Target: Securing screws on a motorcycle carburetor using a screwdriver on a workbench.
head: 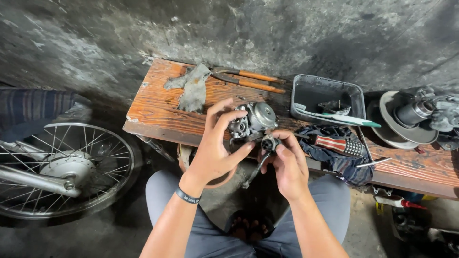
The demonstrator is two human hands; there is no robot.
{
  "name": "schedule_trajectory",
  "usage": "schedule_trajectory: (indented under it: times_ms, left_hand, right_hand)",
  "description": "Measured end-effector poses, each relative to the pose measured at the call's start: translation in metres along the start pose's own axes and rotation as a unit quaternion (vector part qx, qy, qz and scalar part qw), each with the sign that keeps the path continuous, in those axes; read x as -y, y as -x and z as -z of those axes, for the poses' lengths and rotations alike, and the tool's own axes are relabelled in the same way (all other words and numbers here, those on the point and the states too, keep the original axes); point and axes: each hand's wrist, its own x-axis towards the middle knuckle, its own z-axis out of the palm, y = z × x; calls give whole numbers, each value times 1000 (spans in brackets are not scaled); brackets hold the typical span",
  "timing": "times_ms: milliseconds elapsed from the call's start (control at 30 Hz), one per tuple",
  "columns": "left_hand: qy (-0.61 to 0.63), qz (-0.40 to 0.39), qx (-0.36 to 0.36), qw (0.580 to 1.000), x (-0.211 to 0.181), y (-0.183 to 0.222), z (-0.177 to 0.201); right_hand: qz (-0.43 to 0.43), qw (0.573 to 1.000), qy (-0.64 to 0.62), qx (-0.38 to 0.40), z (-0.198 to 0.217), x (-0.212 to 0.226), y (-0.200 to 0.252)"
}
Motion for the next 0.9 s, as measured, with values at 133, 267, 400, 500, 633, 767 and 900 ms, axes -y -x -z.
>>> schedule_trajectory:
  times_ms: [133,267,400,500,633,767,900]
  left_hand:
    - [-2,31,18,999,5,-6,-1]
    - [-17,30,16,999,14,-10,-2]
    - [0,16,12,1000,22,-22,1]
    - [-11,3,36,999,22,-31,3]
    - [-36,-2,69,997,20,-40,3]
    - [-47,-6,94,994,14,-44,4]
    - [-83,-20,81,993,19,-40,4]
  right_hand:
    - [-43,999,-17,-2,3,3,-4]
    - [-74,997,-29,-3,6,6,-5]
    - [-77,996,-40,10,3,7,-10]
    - [-90,993,-70,14,1,7,-16]
    - [-82,993,-83,27,-7,16,-20]
    - [-66,993,-61,71,-15,27,-20]
    - [-67,991,-67,92,2,14,-19]
